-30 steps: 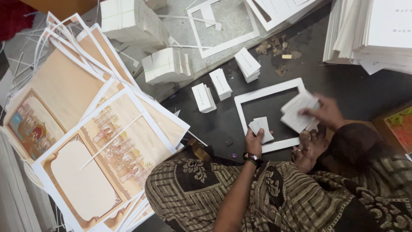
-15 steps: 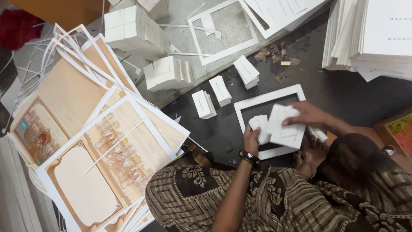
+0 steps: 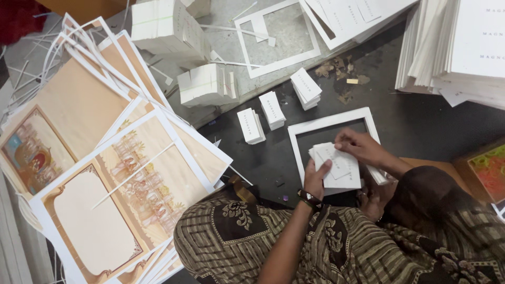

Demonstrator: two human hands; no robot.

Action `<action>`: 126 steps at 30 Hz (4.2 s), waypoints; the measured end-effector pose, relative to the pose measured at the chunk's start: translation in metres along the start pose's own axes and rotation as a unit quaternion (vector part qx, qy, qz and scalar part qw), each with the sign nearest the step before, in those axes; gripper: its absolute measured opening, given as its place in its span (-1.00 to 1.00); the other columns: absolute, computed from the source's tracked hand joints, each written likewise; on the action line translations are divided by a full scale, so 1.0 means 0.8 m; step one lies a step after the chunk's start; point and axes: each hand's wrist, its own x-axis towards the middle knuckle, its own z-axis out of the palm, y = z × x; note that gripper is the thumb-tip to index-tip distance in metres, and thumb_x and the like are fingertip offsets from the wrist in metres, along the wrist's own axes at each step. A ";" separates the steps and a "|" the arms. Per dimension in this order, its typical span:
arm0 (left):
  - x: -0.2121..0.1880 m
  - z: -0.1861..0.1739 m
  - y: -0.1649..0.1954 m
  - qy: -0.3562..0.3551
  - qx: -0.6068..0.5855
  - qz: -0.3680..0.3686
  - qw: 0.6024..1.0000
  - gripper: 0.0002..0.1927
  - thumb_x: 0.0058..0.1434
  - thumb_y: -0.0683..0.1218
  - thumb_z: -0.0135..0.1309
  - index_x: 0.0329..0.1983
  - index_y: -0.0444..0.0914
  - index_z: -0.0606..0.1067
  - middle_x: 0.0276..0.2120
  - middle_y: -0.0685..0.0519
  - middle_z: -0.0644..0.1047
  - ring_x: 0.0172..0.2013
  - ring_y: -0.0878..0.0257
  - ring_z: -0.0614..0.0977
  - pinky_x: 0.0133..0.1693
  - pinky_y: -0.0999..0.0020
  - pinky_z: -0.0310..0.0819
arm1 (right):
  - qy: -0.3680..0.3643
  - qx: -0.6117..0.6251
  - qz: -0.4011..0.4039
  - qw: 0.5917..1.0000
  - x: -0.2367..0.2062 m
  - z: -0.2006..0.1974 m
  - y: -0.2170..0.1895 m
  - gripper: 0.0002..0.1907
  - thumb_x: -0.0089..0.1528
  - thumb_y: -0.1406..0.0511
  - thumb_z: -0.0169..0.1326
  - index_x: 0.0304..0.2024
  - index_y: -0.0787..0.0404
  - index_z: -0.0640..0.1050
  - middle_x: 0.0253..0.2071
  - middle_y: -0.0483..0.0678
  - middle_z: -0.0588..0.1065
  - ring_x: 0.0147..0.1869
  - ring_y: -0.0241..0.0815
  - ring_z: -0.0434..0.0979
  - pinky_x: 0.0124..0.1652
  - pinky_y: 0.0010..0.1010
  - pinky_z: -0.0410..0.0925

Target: The person sits on the floor and repeatedly folds small white paper sheets into compact rectangular packs. They place each finished pack into a white rectangular frame and stack the completed packs on the floor. The person handles printed sheets and frames by hand without tools.

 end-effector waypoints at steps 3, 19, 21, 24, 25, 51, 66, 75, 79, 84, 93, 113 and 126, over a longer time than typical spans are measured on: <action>0.003 0.004 0.005 0.033 -0.080 0.031 0.996 -0.49 0.29 -0.14 0.18 0.25 -0.37 0.33 0.07 -0.10 0.56 0.05 0.14 0.63 0.12 0.25 0.53 | -0.005 0.129 0.047 0.990 -0.012 0.011 -0.001 -0.63 0.24 0.18 0.17 -0.02 0.28 0.52 -0.19 -0.02 0.63 -0.11 -0.28 0.62 -0.16 -0.38 0.47; 0.009 0.001 -0.013 -0.093 -0.050 -0.092 0.990 -0.25 0.35 0.43 -0.01 0.09 -0.35 0.49 -0.18 -0.04 0.61 -0.24 0.26 0.68 -0.19 0.40 0.60 | -0.038 0.254 0.115 0.960 -0.070 0.032 0.043 -0.51 0.37 0.11 -0.06 0.21 0.30 0.47 -0.17 0.01 0.60 -0.19 -0.30 0.60 -0.22 -0.42 0.49; 0.011 0.000 -0.015 -0.132 -0.031 -0.099 0.986 -0.20 0.37 0.46 -0.05 0.05 -0.39 0.51 -0.26 -0.06 0.62 -0.32 0.24 0.69 -0.32 0.42 0.60 | -0.022 0.253 0.093 0.963 -0.067 0.040 0.056 -0.49 0.43 0.13 0.00 0.23 0.41 0.52 -0.18 0.08 0.58 -0.25 -0.25 0.54 -0.28 -0.38 0.43; 0.012 0.009 -0.020 -0.055 -0.014 -0.049 0.997 -0.34 0.35 0.36 0.07 0.05 -0.33 0.49 -0.24 0.00 0.59 -0.30 0.28 0.64 -0.29 0.41 0.56 | -0.003 0.360 0.156 0.920 -0.068 0.042 0.059 -0.48 0.29 0.08 -0.13 0.23 0.16 0.39 -0.14 -0.10 0.59 -0.22 -0.31 0.62 -0.28 -0.40 0.50; 0.012 0.013 -0.021 -0.029 -0.008 -0.034 0.999 -0.38 0.34 0.33 0.11 0.05 -0.31 0.49 -0.24 0.02 0.58 -0.30 0.30 0.63 -0.28 0.41 0.55 | 0.004 0.358 0.152 0.921 -0.071 0.041 0.056 -0.49 0.31 0.08 -0.13 0.22 0.20 0.39 -0.14 -0.12 0.58 -0.21 -0.35 0.61 -0.27 -0.45 0.49; 0.009 0.005 -0.014 -0.152 -0.129 -0.077 0.977 -0.27 0.41 0.50 0.00 -0.07 -0.27 0.50 -0.48 0.03 0.52 -0.57 0.32 0.59 -0.55 0.49 0.50 | -0.042 0.427 0.138 0.893 -0.089 0.040 0.007 -0.56 0.35 0.06 -0.11 -0.09 0.30 0.51 -0.40 -0.08 0.57 -0.52 -0.39 0.47 -0.54 -0.56 0.32; 0.019 0.037 0.010 0.126 0.179 0.080 0.973 -0.41 0.32 0.26 0.07 0.10 -0.31 0.41 -0.06 -0.04 0.57 -0.06 0.25 0.58 0.02 0.32 0.45 | 0.063 -0.265 0.147 0.951 -0.059 0.030 -0.062 -0.40 0.30 -0.03 0.06 0.07 0.35 0.38 -0.15 0.25 0.57 -0.07 0.27 0.63 -0.08 -0.02 0.44; 0.023 0.030 -0.022 -0.062 0.074 0.085 0.992 -0.43 0.34 0.25 0.07 0.17 -0.23 0.30 -0.03 0.09 0.49 -0.03 0.35 0.52 0.03 0.37 0.46 | -0.053 -0.085 0.206 0.973 -0.053 0.031 -0.006 -0.33 0.36 -0.12 -0.21 0.25 0.25 0.36 -0.05 0.20 0.57 0.00 0.03 0.68 0.01 -0.17 0.46; 0.025 0.032 -0.013 -0.039 0.100 0.065 0.992 -0.48 0.35 0.12 0.16 0.14 -0.31 0.31 -0.09 0.03 0.54 -0.14 0.31 0.58 -0.11 0.34 0.52 | -0.004 0.101 0.090 0.991 -0.046 0.012 -0.006 -0.27 0.40 -0.15 -0.41 0.26 0.24 0.39 0.07 0.15 0.53 -0.13 -0.19 0.43 -0.16 -0.36 0.33; 0.012 0.019 0.018 -0.019 -0.057 -0.049 0.997 -0.54 0.43 0.12 0.13 0.15 -0.32 0.42 -0.23 0.03 0.57 -0.33 0.28 0.65 -0.29 0.35 0.60 | 0.020 0.545 -0.047 0.837 -0.043 -0.059 -0.028 -0.27 0.54 -0.14 -0.48 0.32 0.29 0.39 0.02 0.18 0.50 -0.49 -0.30 0.19 -0.52 -0.53 0.17; 0.002 0.033 0.022 -0.064 -0.051 -0.065 0.995 -0.52 0.38 0.12 0.13 0.18 -0.28 0.35 -0.20 0.00 0.55 -0.29 0.19 0.67 -0.24 0.29 0.64 | -0.008 0.549 -0.143 0.823 -0.019 -0.073 -0.070 -0.28 0.60 -0.12 -0.46 0.35 0.33 0.37 -0.09 0.20 0.49 -0.41 -0.24 0.31 -0.40 -0.44 0.24; -0.002 0.053 0.031 -0.048 -0.049 0.028 0.997 -0.45 0.29 -0.02 0.24 0.23 -0.27 0.30 0.02 0.00 0.53 -0.05 0.20 0.61 -0.04 0.26 0.56 | 0.193 0.173 0.019 0.966 -0.038 -0.011 -0.058 -0.28 0.16 0.35 0.06 0.38 0.24 0.22 0.34 0.04 0.28 0.48 -0.10 0.20 0.33 -0.22 0.15; 0.010 0.030 0.025 -0.124 0.459 0.325 0.818 0.07 0.13 0.04 0.34 0.58 -0.34 0.03 0.47 -0.31 0.27 0.51 -0.12 0.24 0.49 0.02 0.13 | 0.044 -0.002 -0.162 0.986 -0.058 0.020 0.024 -0.09 0.09 0.36 0.18 0.46 0.24 0.11 0.47 0.08 0.16 0.53 0.05 0.17 0.40 -0.17 0.08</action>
